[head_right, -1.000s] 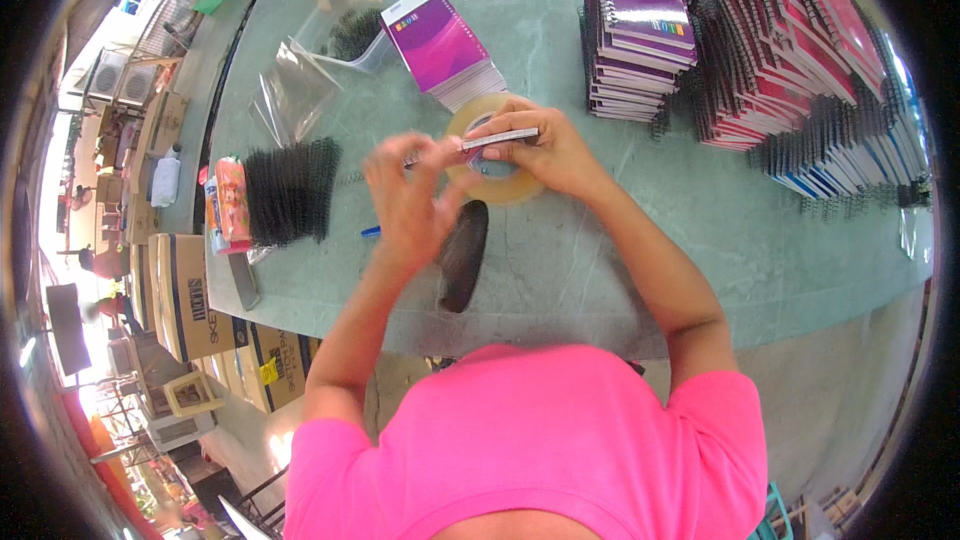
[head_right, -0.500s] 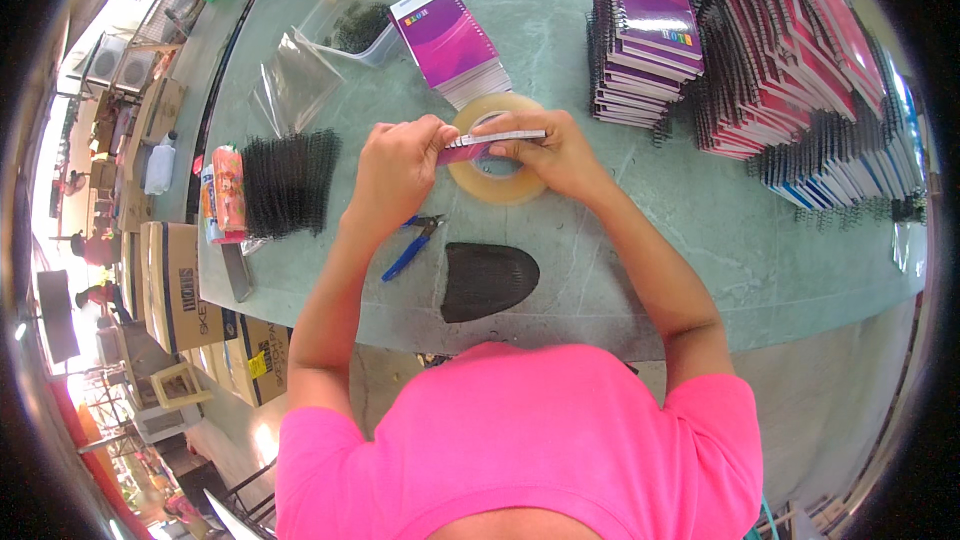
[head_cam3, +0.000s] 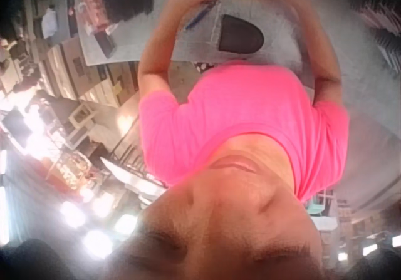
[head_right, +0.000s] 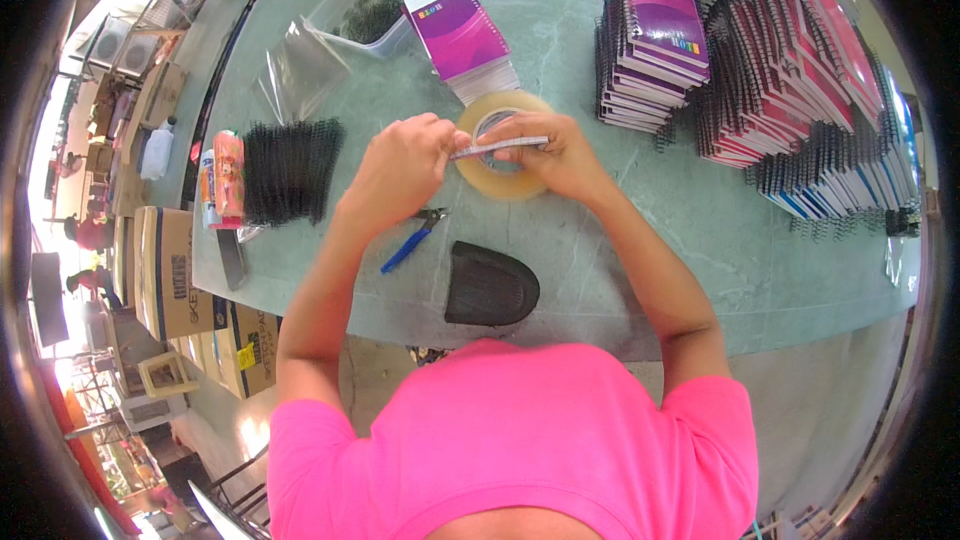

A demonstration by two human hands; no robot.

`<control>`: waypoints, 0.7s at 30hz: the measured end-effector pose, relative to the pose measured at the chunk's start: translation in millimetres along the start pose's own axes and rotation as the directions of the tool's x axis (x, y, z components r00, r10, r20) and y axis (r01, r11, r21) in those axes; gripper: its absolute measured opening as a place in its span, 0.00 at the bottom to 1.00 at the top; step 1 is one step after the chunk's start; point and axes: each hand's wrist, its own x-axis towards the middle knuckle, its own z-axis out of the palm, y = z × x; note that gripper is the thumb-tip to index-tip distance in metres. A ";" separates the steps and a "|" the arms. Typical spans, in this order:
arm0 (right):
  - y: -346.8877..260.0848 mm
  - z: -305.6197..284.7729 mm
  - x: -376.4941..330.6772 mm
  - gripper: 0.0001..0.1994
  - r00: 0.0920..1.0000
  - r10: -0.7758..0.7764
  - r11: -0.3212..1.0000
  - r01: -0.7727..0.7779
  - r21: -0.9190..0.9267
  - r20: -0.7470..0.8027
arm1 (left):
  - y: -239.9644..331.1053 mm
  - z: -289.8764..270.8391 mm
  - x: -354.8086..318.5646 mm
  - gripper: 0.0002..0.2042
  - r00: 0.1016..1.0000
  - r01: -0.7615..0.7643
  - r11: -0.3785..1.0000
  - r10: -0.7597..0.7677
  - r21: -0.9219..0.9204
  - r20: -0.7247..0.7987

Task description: The person is assembling notebooks by hand. They pick up a notebook cover, insert a spiral binder into the pre-punched holes, and then place the completed unit onto a stack.

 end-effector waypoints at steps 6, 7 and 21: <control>-1.3 1.6 2.5 0.10 0.995 0.061 0.996 -0.056 0.065 -0.084 | 8.6 4.2 1.6 0.08 0.974 -0.044 0.998 0.050 0.033 -0.220; -1.0 2.2 1.3 0.09 0.994 0.074 0.996 -0.069 0.065 -0.083 | 14.7 0.9 4.0 0.09 0.961 -0.029 0.997 0.048 0.071 -0.273; 4.9 -2.5 -0.7 0.09 0.967 0.139 0.987 -0.120 0.103 -0.215 | 37.3 15.5 -50.6 0.24 0.964 0.182 0.913 -0.093 -0.365 0.250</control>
